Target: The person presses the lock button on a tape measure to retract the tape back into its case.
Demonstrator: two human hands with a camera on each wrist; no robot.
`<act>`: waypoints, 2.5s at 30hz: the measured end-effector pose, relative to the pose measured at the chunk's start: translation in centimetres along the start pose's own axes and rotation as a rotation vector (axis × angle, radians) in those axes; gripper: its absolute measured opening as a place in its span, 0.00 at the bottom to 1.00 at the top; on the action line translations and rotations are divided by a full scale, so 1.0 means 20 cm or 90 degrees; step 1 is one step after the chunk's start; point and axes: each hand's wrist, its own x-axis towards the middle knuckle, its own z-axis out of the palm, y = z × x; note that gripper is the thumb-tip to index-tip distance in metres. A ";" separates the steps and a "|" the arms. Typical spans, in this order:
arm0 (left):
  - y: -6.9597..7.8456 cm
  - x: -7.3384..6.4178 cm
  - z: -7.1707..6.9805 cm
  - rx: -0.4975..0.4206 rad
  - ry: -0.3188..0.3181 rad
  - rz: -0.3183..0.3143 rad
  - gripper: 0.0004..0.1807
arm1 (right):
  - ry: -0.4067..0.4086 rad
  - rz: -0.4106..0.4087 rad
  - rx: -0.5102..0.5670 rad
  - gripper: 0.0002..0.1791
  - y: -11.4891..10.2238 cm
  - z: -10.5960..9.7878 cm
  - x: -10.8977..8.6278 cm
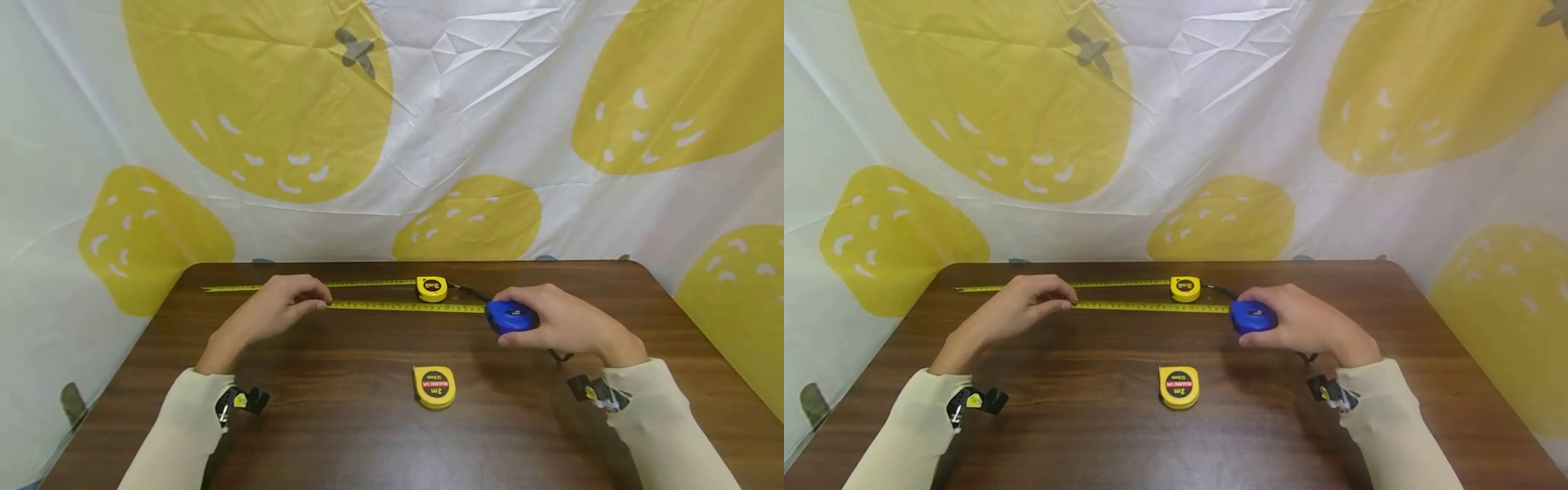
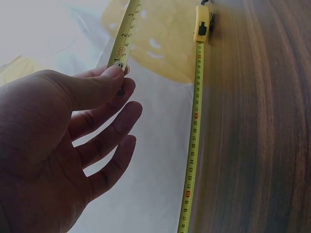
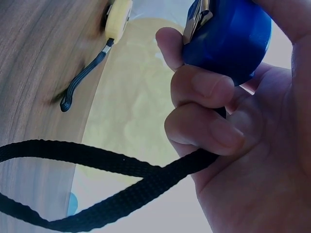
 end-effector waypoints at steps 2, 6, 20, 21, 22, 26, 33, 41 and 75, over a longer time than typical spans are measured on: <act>0.00 0.00 0.00 0.001 0.000 -0.002 0.04 | 0.000 -0.006 -0.001 0.30 0.00 0.00 0.00; 0.01 -0.01 -0.01 0.004 0.000 -0.005 0.05 | -0.005 -0.010 -0.004 0.31 -0.01 0.00 0.01; 0.03 0.01 0.01 0.008 0.006 0.022 0.04 | -0.004 -0.022 -0.008 0.31 -0.02 0.02 0.02; 0.03 0.01 0.02 0.006 0.007 0.024 0.04 | -0.005 -0.020 -0.008 0.31 -0.03 0.02 0.02; 0.03 0.02 0.02 0.006 0.007 0.027 0.04 | -0.008 -0.020 -0.009 0.32 -0.03 0.02 0.02; 0.04 0.02 0.03 0.007 0.006 0.033 0.04 | -0.010 -0.024 -0.018 0.32 -0.04 0.02 0.03; 0.06 0.03 0.05 -0.001 0.000 0.054 0.04 | -0.007 -0.027 -0.032 0.32 -0.08 0.03 0.04; 0.07 0.04 0.08 -0.017 -0.002 0.072 0.04 | -0.011 -0.055 -0.047 0.32 -0.11 0.04 0.04; 0.14 0.09 0.12 -0.038 -0.027 0.101 0.04 | -0.019 -0.040 -0.049 0.33 -0.14 0.07 0.07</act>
